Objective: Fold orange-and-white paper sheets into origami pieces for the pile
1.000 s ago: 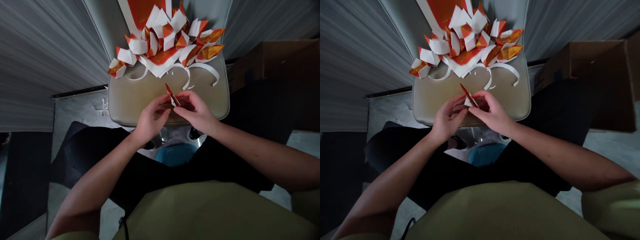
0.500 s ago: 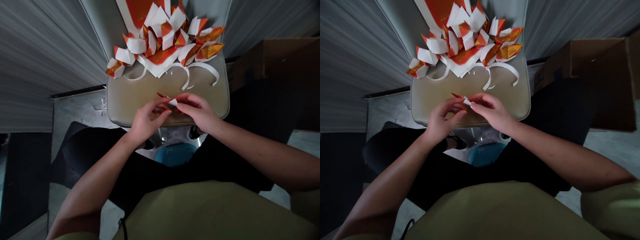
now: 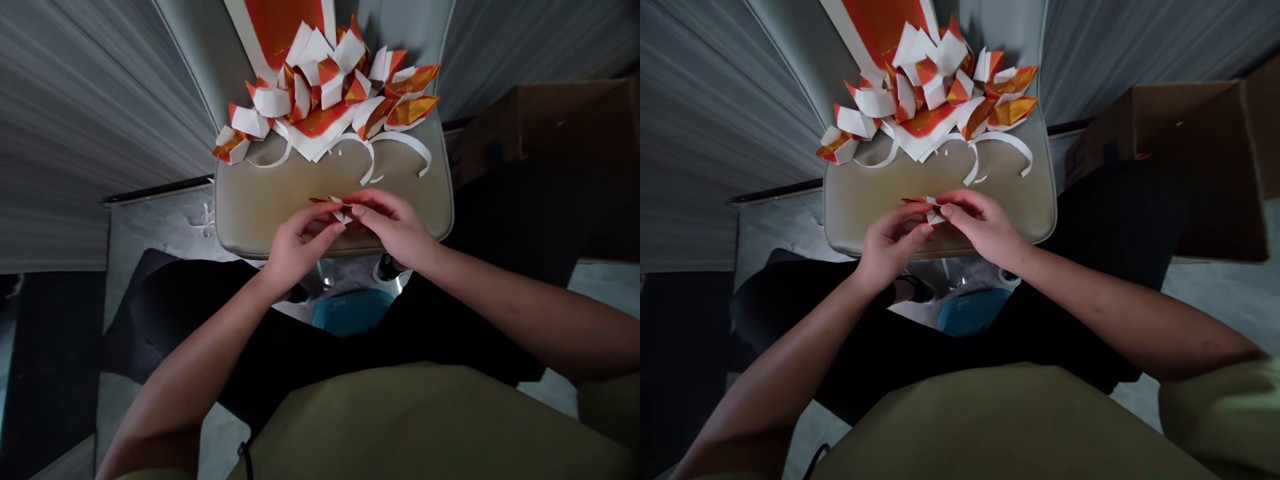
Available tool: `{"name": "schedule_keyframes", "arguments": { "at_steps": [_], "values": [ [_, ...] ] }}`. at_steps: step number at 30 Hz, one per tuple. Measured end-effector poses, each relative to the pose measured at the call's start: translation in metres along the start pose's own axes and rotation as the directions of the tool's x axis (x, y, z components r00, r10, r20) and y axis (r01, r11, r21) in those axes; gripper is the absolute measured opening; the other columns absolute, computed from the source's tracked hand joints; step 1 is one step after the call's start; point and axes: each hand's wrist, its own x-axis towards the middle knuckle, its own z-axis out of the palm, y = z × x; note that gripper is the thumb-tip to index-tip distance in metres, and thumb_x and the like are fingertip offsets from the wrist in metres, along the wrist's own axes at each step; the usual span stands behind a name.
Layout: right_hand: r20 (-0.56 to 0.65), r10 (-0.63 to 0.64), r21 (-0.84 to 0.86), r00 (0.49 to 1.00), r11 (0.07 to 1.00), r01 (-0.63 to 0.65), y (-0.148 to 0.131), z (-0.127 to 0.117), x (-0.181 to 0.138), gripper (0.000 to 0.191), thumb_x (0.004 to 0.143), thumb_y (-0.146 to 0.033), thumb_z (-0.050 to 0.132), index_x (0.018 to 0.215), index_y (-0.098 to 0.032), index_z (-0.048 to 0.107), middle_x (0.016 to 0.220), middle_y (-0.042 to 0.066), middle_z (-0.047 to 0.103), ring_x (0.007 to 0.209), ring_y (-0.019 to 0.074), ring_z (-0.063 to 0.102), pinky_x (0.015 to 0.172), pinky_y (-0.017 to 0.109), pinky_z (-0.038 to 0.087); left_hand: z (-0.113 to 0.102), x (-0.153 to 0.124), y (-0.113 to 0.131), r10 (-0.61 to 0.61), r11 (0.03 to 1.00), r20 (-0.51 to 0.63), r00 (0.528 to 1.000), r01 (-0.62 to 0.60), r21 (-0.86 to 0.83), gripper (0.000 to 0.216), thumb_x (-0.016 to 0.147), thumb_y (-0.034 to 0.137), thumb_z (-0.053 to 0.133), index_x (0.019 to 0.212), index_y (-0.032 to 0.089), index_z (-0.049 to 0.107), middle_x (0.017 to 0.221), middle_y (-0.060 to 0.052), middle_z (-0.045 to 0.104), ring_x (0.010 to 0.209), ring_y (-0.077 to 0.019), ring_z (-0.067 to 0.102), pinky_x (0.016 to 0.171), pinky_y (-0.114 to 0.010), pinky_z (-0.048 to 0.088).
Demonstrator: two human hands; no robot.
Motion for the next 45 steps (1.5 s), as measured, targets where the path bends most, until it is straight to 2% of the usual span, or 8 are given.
{"name": "schedule_keyframes", "arguments": {
  "at_steps": [7, 13, 17, 25, 30, 35, 41, 45],
  "values": [
    [-0.029, -0.034, -0.05, 0.999, 0.998, 0.033, -0.002, 0.001, -0.001, 0.022, 0.092, -0.042, 0.069, 0.106, -0.026, 0.075, 0.1, 0.001, 0.076, 0.094, 0.0182, 0.069, 0.09, 0.037, 0.057, 0.007, -0.001, -0.006, -0.033, 0.999, -0.008, 0.999, 0.033, -0.032, 0.025, 0.093, 0.044, 0.074, 0.106, 0.024, 0.079, 0.104, -0.004, 0.08, 0.081, -0.0126, 0.073, 0.076, -0.025, 0.06],
    [-0.083, -0.043, -0.035, 0.996, 0.999, 0.04, -0.002, 0.003, -0.001, 0.024, 0.093, -0.047, 0.069, 0.102, -0.026, 0.074, 0.097, 0.0, 0.074, 0.091, 0.0165, 0.068, 0.085, 0.034, 0.057, 0.008, -0.002, -0.005, 0.051, 0.992, -0.063, 0.997, -0.043, 0.116, 0.023, 0.097, 0.043, 0.068, 0.101, 0.023, 0.079, 0.103, -0.004, 0.079, 0.093, -0.0163, 0.074, 0.082, -0.029, 0.06],
    [-0.105, -0.056, -0.031, 0.993, 0.998, 0.053, 0.0, 0.004, -0.002, 0.029, 0.094, -0.052, 0.068, 0.104, -0.026, 0.073, 0.093, 0.0, 0.072, 0.084, 0.0146, 0.067, 0.079, 0.031, 0.057, 0.012, -0.001, -0.005, 0.043, 0.985, -0.099, 0.994, -0.025, 0.168, 0.019, 0.096, 0.039, 0.07, 0.096, 0.022, 0.078, 0.099, -0.003, 0.08, 0.087, -0.0141, 0.073, 0.078, -0.025, 0.058],
    [-0.079, -0.163, -0.131, 0.983, 0.98, 0.152, 0.0, 0.003, -0.009, 0.024, 0.098, -0.047, 0.066, 0.111, -0.028, 0.073, 0.115, 0.002, 0.074, 0.102, 0.0177, 0.069, 0.095, 0.036, 0.057, 0.019, -0.001, -0.009, -0.035, 0.985, -0.176, 0.984, 0.064, 0.159, 0.015, 0.094, 0.035, 0.073, 0.096, 0.021, 0.076, 0.09, -0.001, 0.078, 0.077, -0.012, 0.071, 0.074, -0.024, 0.058],
    [-0.08, -0.157, -0.152, 0.984, 0.978, 0.143, 0.002, 0.003, -0.008, 0.026, 0.098, -0.048, 0.065, 0.112, -0.028, 0.073, 0.116, 0.002, 0.074, 0.102, 0.0185, 0.07, 0.095, 0.037, 0.057, 0.024, 0.0, -0.013, -0.056, 0.997, -0.235, 0.97, 0.068, 0.042, 0.014, 0.092, 0.031, 0.075, 0.09, 0.02, 0.066, 0.085, 0.0, 0.071, 0.073, -0.0101, 0.068, 0.07, -0.022, 0.057],
    [-0.056, -0.16, -0.151, 0.986, 0.977, 0.15, 0.003, 0.002, -0.007, 0.024, 0.098, -0.045, 0.065, 0.114, -0.029, 0.072, 0.117, 0.002, 0.074, 0.104, 0.0183, 0.07, 0.096, 0.037, 0.057, 0.027, 0.0, -0.009, -0.049, 0.998, -0.26, 0.964, 0.056, 0.019, 0.011, 0.092, 0.026, 0.073, 0.091, 0.02, 0.063, 0.086, 0.001, 0.069, 0.076, -0.0095, 0.068, 0.073, -0.022, 0.057],
    [-0.013, -0.157, -0.155, 0.988, 0.976, 0.153, 0.002, 0.003, -0.006, 0.026, 0.092, -0.039, 0.072, 0.115, -0.027, 0.07, 0.119, 0.003, 0.074, 0.111, 0.0217, 0.069, 0.105, 0.043, 0.055, 0.025, 0.001, -0.006, -0.018, 0.996, -0.285, 0.958, 0.041, 0.077, 0.011, 0.093, 0.028, 0.073, 0.095, 0.021, 0.066, 0.091, 0.0, 0.073, 0.078, -0.01, 0.07, 0.073, -0.021, 0.057],
    [-0.021, -0.154, -0.127, 0.988, 0.981, 0.15, 0.003, 0.003, -0.004, 0.025, 0.09, -0.034, 0.073, 0.114, -0.027, 0.07, 0.118, 0.002, 0.075, 0.11, 0.0212, 0.07, 0.105, 0.043, 0.055, 0.024, 0.001, -0.009, 0.038, 0.987, -0.265, 0.963, 0.004, 0.159, 0.009, 0.095, 0.03, 0.07, 0.1, 0.022, 0.07, 0.095, -0.001, 0.075, 0.079, -0.0108, 0.072, 0.076, -0.022, 0.059]
  ]
}}
